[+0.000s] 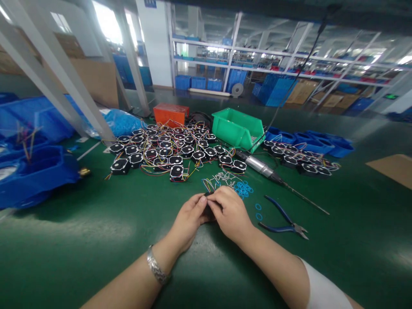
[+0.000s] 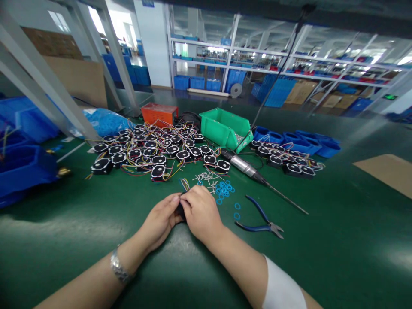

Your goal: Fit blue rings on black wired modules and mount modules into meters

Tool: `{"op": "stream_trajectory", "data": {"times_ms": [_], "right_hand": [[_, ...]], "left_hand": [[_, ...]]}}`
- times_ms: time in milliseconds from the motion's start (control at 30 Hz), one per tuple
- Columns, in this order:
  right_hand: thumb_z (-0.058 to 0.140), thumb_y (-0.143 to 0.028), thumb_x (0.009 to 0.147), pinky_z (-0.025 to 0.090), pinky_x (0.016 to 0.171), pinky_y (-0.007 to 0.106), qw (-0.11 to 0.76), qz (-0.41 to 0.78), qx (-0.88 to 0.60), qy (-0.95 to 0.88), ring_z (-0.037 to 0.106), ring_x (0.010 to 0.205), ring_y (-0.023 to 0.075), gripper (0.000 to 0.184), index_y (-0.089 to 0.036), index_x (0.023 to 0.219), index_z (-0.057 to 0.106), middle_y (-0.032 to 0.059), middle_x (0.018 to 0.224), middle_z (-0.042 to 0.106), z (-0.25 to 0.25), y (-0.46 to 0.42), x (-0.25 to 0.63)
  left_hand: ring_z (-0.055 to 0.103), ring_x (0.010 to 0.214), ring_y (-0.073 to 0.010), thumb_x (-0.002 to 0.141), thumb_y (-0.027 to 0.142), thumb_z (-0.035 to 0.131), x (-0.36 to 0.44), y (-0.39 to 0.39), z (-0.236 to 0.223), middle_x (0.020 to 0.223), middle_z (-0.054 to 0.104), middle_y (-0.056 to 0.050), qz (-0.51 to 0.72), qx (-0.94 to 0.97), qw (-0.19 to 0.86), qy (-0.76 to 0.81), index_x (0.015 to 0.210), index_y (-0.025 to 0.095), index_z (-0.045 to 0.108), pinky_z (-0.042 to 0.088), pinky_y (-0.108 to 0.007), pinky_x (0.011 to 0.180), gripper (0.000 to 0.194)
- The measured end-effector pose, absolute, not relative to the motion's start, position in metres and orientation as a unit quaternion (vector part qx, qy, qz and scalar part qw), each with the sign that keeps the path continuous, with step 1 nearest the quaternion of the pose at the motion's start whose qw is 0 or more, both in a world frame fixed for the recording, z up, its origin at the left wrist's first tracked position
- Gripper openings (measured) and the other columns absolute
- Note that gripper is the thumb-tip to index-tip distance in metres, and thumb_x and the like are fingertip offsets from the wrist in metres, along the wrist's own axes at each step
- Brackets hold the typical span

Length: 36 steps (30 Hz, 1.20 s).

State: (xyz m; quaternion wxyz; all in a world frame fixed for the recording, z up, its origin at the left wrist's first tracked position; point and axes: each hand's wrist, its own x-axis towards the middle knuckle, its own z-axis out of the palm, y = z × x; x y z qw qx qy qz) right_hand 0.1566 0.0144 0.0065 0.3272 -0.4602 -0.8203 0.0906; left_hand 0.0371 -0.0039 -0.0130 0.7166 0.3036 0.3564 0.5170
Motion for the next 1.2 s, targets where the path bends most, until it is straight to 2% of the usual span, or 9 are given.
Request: {"op": "stream_trajectory", "data": {"times_ms": [200, 367, 467, 633, 767, 833, 1033, 1133, 1200], "right_hand": [[0.043, -0.017, 0.08, 0.039, 0.071, 0.021, 0.364, 0.124, -0.429, -0.818, 0.048, 0.076, 0.0083, 0.017, -0.016, 0.083, 0.06, 0.002, 0.078, 0.054, 0.011, 0.013, 0.157], [0.045, -0.015, 0.077, 0.041, 0.073, 0.02, 0.381, 0.108, -0.479, -0.783, 0.048, 0.079, 0.0083, 0.015, -0.015, 0.085, 0.058, 0.0028, 0.084, 0.053, 0.01, 0.027, 0.171], [0.047, -0.016, 0.076, 0.04, 0.076, 0.02, 0.321, 0.098, -0.533, -0.777, 0.049, 0.082, 0.0083, 0.016, -0.015, 0.089, 0.057, 0.0026, 0.09, 0.053, 0.006, 0.047, 0.178], [0.048, -0.025, 0.078, 0.035, 0.088, 0.021, 0.114, 0.037, -0.577, -0.808, 0.046, 0.095, 0.0111, 0.022, -0.016, 0.096, 0.057, 0.0041, 0.097, 0.051, -0.001, 0.093, 0.163], [0.048, -0.036, 0.077, 0.036, 0.083, 0.033, 0.058, 0.018, -0.589, -0.806, 0.047, 0.093, 0.0202, 0.029, -0.012, 0.091, 0.059, 0.0109, 0.094, 0.052, -0.005, 0.124, 0.133], [0.049, -0.038, 0.076, 0.037, 0.08, 0.035, 0.034, 0.016, -0.591, -0.806, 0.048, 0.092, 0.0223, 0.033, -0.011, 0.092, 0.058, 0.0127, 0.095, 0.052, -0.006, 0.134, 0.121], [0.051, -0.029, 0.075, 0.036, 0.077, 0.021, -0.036, 0.044, -0.542, -0.838, 0.049, 0.088, 0.0144, 0.024, -0.011, 0.088, 0.06, 0.0099, 0.094, 0.054, -0.001, 0.15, 0.124], [0.054, -0.021, 0.07, 0.036, 0.067, 0.017, -0.079, 0.063, -0.513, -0.852, 0.051, 0.078, 0.0114, 0.015, -0.012, 0.078, 0.062, 0.0063, 0.085, 0.057, 0.003, 0.151, 0.145], [0.055, -0.018, 0.067, 0.035, 0.061, 0.016, -0.105, 0.073, -0.501, -0.856, 0.051, 0.071, 0.0104, 0.011, -0.013, 0.074, 0.063, 0.0046, 0.079, 0.058, 0.006, 0.147, 0.159]], "left_hand": [[0.051, 0.06, -0.0127, 0.067, 0.037, 0.059, 0.038, -0.002, -0.012, 0.065, 0.054, -0.002, 0.531, 0.276, 0.699, 0.391, 0.076, 0.012, 0.055, 0.047, -0.025, 0.05, 0.026], [0.054, 0.054, -0.0142, 0.067, 0.035, 0.059, 0.034, 0.004, -0.01, 0.062, 0.057, -0.003, 0.542, 0.274, 0.675, 0.418, 0.076, 0.011, 0.055, 0.045, -0.023, 0.04, 0.026], [0.057, 0.052, -0.0148, 0.07, 0.032, 0.056, 0.03, 0.007, -0.01, 0.061, 0.06, -0.005, 0.548, 0.242, 0.689, 0.407, 0.078, 0.011, 0.055, 0.046, -0.024, 0.042, 0.023], [0.06, 0.059, -0.0154, 0.068, 0.028, 0.059, 0.025, 0.012, -0.011, 0.069, 0.062, -0.005, 0.555, 0.216, 0.714, 0.369, 0.08, 0.011, 0.055, 0.049, -0.025, 0.049, 0.021], [0.058, 0.054, -0.0142, 0.065, 0.025, 0.063, 0.019, 0.014, -0.012, 0.063, 0.061, -0.004, 0.543, 0.241, 0.711, 0.376, 0.079, 0.011, 0.054, 0.047, -0.023, 0.044, 0.021], [0.057, 0.054, -0.014, 0.063, 0.024, 0.064, 0.017, 0.013, -0.012, 0.062, 0.06, -0.003, 0.541, 0.247, 0.709, 0.378, 0.079, 0.012, 0.054, 0.046, -0.023, 0.043, 0.022], [0.058, 0.058, -0.0155, 0.065, 0.029, 0.063, 0.019, 0.013, -0.011, 0.065, 0.061, -0.004, 0.541, 0.236, 0.72, 0.364, 0.079, 0.013, 0.053, 0.046, -0.026, 0.05, 0.023], [0.057, 0.06, -0.0146, 0.066, 0.029, 0.062, 0.02, 0.014, -0.013, 0.068, 0.061, -0.004, 0.54, 0.218, 0.736, 0.346, 0.08, 0.013, 0.055, 0.046, -0.027, 0.054, 0.023], [0.055, 0.059, -0.0128, 0.066, 0.029, 0.062, 0.019, 0.015, -0.014, 0.067, 0.06, -0.003, 0.539, 0.205, 0.743, 0.341, 0.081, 0.013, 0.056, 0.045, -0.024, 0.05, 0.023]]}}
